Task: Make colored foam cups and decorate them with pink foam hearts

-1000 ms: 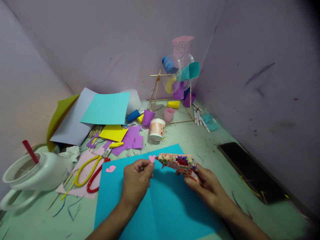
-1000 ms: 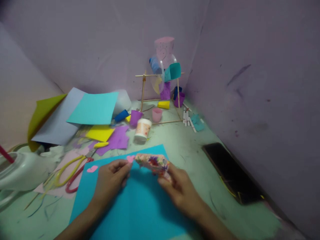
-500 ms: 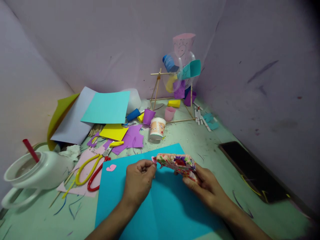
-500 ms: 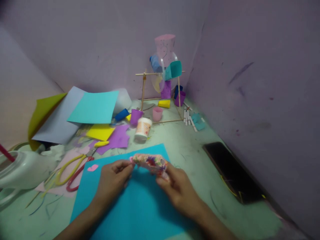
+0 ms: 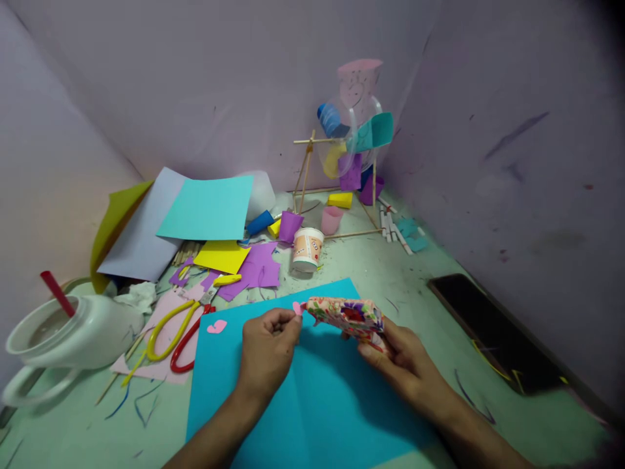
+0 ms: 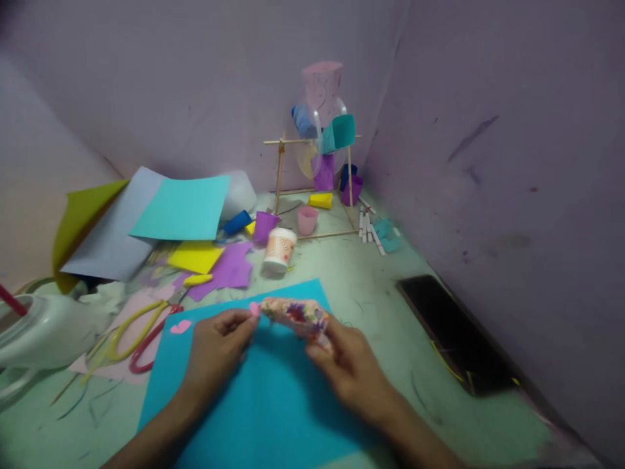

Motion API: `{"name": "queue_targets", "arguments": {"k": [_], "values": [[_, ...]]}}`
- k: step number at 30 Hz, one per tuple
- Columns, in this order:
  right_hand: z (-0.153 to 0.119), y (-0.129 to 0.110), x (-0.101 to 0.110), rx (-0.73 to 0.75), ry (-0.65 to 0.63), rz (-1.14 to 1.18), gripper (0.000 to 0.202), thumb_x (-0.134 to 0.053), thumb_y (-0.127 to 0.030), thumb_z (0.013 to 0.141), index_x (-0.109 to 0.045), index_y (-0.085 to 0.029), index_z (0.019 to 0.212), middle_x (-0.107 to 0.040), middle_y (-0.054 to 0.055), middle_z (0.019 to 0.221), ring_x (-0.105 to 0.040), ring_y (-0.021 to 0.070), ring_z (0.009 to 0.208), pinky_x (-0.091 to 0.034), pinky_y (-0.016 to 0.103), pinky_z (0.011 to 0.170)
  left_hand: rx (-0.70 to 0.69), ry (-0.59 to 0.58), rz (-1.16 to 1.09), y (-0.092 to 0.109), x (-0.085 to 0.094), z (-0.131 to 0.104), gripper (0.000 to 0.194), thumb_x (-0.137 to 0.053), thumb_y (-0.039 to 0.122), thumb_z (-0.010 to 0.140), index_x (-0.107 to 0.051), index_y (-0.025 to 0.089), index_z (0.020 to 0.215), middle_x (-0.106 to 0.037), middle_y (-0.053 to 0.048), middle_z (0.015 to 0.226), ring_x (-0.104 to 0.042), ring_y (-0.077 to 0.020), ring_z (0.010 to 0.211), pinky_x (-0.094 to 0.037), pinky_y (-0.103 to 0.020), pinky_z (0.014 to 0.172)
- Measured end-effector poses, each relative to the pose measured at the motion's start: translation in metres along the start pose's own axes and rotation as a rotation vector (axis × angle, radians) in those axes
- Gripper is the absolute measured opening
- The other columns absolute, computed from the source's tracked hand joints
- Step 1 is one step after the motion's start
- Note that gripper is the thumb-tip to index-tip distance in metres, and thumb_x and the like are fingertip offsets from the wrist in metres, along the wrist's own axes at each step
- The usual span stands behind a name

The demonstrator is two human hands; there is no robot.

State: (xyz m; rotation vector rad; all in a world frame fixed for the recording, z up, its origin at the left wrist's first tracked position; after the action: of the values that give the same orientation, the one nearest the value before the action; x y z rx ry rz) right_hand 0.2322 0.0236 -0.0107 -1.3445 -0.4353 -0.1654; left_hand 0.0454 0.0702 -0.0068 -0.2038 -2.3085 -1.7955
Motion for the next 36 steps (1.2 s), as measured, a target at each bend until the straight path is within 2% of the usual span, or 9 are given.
{"name": "queue_targets", "arguments": {"k": [9, 14, 20, 27, 33, 36], "values": [[0.0028, -0.0012, 0.0005, 0.008, 0.015, -0.008, 0.026, -0.049, -0.029, 0.088, -0.058, -0.014, 0.108, -0.038, -0.006, 0.059, -0.031, 0.009, 0.048, -0.028, 0.021, 0.046, 0.007, 0.014, 0.002, -0.0003, -0.001, 0.0014, 0.024, -0.062, 0.039, 0.06, -0.06, 0.016, 0.053, -0.044, 0.006, 0.038, -0.036, -0.0067, 0.034, -0.025, -0.02, 0.035], [0.0013, -0.0007, -0.0032, -0.004, -0.015, -0.017, 0.026, -0.049, -0.029, 0.089, -0.057, -0.017, 0.11, -0.04, -0.005, 0.061, -0.033, 0.0094, 0.051, -0.028, 0.021, 0.047, 0.003, 0.002, -0.004, 0.0, -0.0025, 0.0, 0.022, -0.062, 0.037, 0.06, -0.06, 0.017, 0.052, -0.044, 0.006, 0.037, -0.035, -0.0068, 0.033, -0.024, -0.02, 0.035], [0.0012, -0.0003, 0.0022, -0.017, 0.031, -0.022, 0.025, -0.048, -0.03, 0.088, -0.059, -0.015, 0.105, -0.04, -0.005, 0.059, -0.031, 0.0095, 0.047, -0.027, 0.022, 0.044, -0.002, 0.008, -0.013, 0.0007, -0.0013, 0.0, 0.022, -0.063, 0.037, 0.06, -0.06, 0.017, 0.052, -0.044, 0.006, 0.037, -0.036, -0.007, 0.034, -0.025, -0.02, 0.035], [-0.0002, -0.002, 0.0005, -0.001, 0.017, -0.04, 0.025, -0.048, -0.03, 0.088, -0.059, -0.016, 0.107, -0.039, -0.005, 0.058, -0.032, 0.0092, 0.047, -0.028, 0.022, 0.045, 0.0, 0.007, -0.011, -0.0001, -0.0006, -0.0005, 0.022, -0.063, 0.036, 0.061, -0.06, 0.016, 0.053, -0.045, 0.006, 0.037, -0.037, -0.0067, 0.034, -0.025, -0.02, 0.035], [0.0009, -0.0017, -0.0016, 0.006, -0.008, -0.039, 0.028, -0.048, -0.03, 0.088, -0.058, -0.016, 0.11, -0.049, -0.003, 0.065, -0.042, 0.0113, 0.053, -0.035, 0.023, 0.051, 0.016, -0.002, -0.026, -0.002, -0.0012, 0.0008, 0.024, -0.063, 0.039, 0.062, -0.062, 0.015, 0.057, -0.046, 0.006, 0.038, -0.036, -0.0065, 0.033, -0.024, -0.019, 0.034], [0.0003, -0.0013, -0.0019, 0.008, -0.015, -0.051, 0.028, -0.047, -0.03, 0.089, -0.058, -0.017, 0.11, -0.046, -0.003, 0.063, -0.039, 0.0109, 0.052, -0.033, 0.023, 0.049, 0.028, -0.007, -0.035, -0.0013, -0.0014, 0.0019, 0.023, -0.063, 0.038, 0.061, -0.062, 0.015, 0.058, -0.048, 0.005, 0.039, -0.037, -0.0066, 0.032, -0.024, -0.019, 0.033]]}}
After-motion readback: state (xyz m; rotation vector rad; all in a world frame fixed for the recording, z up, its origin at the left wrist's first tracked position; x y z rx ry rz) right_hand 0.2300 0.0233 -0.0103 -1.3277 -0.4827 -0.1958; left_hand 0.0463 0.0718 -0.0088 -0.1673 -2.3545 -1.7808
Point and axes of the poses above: each hand's wrist, its own z-axis towards the middle knuckle, its own x-axis out of the back of the hand, y = z × x, the point moved 5 cm from there along z, towards the middle knuckle
